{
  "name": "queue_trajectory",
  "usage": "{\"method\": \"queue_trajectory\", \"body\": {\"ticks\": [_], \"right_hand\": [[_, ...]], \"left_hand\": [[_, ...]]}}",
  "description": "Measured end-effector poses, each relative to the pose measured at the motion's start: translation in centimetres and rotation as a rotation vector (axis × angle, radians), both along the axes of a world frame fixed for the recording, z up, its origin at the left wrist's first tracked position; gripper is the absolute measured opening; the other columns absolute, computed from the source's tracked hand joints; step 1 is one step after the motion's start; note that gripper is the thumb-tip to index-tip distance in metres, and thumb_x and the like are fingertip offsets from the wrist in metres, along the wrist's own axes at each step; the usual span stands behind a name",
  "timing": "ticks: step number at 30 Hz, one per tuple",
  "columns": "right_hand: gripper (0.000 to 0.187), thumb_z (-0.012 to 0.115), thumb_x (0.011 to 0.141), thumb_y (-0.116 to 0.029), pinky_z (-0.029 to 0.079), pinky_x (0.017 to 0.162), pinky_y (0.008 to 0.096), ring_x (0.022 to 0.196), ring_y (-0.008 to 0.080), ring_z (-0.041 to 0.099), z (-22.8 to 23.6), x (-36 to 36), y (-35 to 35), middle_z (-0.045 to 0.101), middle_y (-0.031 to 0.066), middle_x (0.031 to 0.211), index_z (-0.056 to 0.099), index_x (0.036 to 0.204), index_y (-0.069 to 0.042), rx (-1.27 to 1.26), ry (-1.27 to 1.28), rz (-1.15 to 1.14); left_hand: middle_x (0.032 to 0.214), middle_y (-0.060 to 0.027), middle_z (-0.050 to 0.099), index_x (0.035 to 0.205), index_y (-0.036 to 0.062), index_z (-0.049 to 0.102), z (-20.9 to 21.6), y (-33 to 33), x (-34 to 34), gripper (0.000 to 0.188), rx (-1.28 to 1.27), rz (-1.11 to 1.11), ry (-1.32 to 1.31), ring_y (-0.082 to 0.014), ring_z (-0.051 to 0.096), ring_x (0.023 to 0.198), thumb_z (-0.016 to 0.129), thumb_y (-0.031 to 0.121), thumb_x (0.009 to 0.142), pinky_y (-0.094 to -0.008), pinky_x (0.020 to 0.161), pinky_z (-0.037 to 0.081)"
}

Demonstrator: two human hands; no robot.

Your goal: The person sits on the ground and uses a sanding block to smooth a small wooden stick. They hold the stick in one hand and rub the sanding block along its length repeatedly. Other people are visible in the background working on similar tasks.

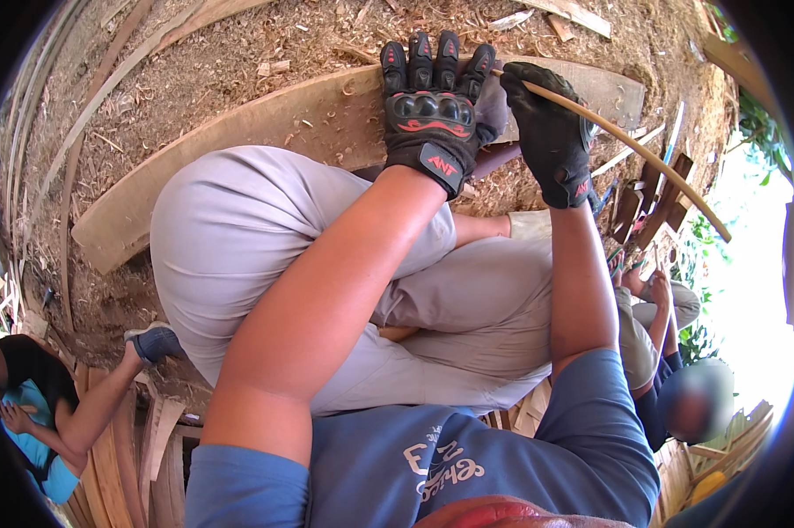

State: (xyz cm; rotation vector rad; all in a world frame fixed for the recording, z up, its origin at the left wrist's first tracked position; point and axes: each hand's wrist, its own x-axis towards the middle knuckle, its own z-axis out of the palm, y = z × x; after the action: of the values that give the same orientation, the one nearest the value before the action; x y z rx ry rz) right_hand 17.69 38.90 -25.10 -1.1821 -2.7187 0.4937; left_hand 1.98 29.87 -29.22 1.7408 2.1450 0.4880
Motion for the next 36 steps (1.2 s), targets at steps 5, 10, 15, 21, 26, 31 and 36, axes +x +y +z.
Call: {"method": "queue_trajectory", "body": {"ticks": [5,10,15,21,26,31,36], "right_hand": [[0.017,0.068,0.099,-0.014,0.058,0.091,0.035,0.102,0.0272,0.074,-0.7,-0.5,-1.2,0.077,0.0071,0.114,0.077,0.113,-0.011,-0.366,0.426,-0.257],[0.015,0.07,0.098,-0.012,0.058,0.086,0.0329,0.099,0.0261,0.074,0.2,-1.3,-1.0,0.077,0.0078,0.11,0.076,0.112,-0.011,-0.07,0.032,-0.144],[0.015,0.071,0.097,-0.012,0.059,0.08,0.0339,0.09,0.0289,0.075,0.6,-2.0,-1.6,0.077,0.01,0.103,0.076,0.111,-0.01,0.048,0.064,-0.094],[0.013,0.072,0.098,-0.012,0.06,0.082,0.0364,0.092,0.029,0.075,0.1,-1.7,-1.4,0.077,0.0103,0.102,0.075,0.11,-0.01,-0.101,0.143,-0.156],[0.014,0.073,0.098,-0.012,0.06,0.085,0.0354,0.094,0.0252,0.075,0.2,-1.6,-1.3,0.077,0.0108,0.103,0.075,0.111,-0.006,-0.103,0.155,-0.166],[0.015,0.073,0.096,-0.007,0.06,0.084,0.0329,0.093,0.0243,0.076,-0.3,-0.6,-0.1,0.077,0.0106,0.104,0.076,0.11,-0.007,-0.07,0.132,-0.138],[0.012,0.069,0.097,-0.009,0.061,0.081,0.0331,0.09,0.0239,0.077,0.5,-2.0,-1.0,0.078,0.0089,0.101,0.077,0.107,-0.01,-0.082,0.151,-0.151]], "left_hand": [[0.164,-0.0126,0.047,0.159,0.0426,0.047,0.1,0.3,-0.3,0.092,-0.017,0.0,-0.053,-0.04,0.037,0.154,0.08,0.067,0.077,-0.0662,0.126,0.02],[0.165,-0.0123,0.046,0.161,0.0433,0.043,-0.3,0.1,-0.2,0.089,-0.01,0.009,-0.033,-0.04,0.037,0.154,0.073,0.071,0.082,-0.0655,0.127,0.019],[0.167,-0.0129,0.042,0.163,0.0437,0.038,0.0,0.3,-0.4,0.087,-0.077,-0.045,0.033,-0.041,0.038,0.153,0.067,0.072,0.086,-0.0655,0.127,0.015],[0.167,-0.014,0.042,0.165,0.0422,0.036,-0.2,0.1,-0.3,0.087,-0.068,-0.037,-0.001,-0.0417,0.038,0.153,0.066,0.07,0.088,-0.0649,0.128,0.014],[0.167,-0.0127,0.042,0.164,0.0436,0.037,-0.1,0.3,-0.4,0.086,-0.076,-0.031,0.001,-0.0412,0.036,0.154,0.068,0.069,0.087,-0.0652,0.128,0.014],[0.165,-0.0124,0.044,0.162,0.0442,0.04,-0.2,0.3,-0.4,0.087,-0.06,-0.031,-0.012,-0.0412,0.035,0.154,0.07,0.069,0.084,-0.0663,0.127,0.015],[0.166,-0.0128,0.043,0.162,0.0436,0.041,0.0,0.2,-0.5,0.086,-0.075,-0.037,0.009,-0.0424,0.036,0.153,0.069,0.069,0.085,-0.0661,0.128,0.013]]}}
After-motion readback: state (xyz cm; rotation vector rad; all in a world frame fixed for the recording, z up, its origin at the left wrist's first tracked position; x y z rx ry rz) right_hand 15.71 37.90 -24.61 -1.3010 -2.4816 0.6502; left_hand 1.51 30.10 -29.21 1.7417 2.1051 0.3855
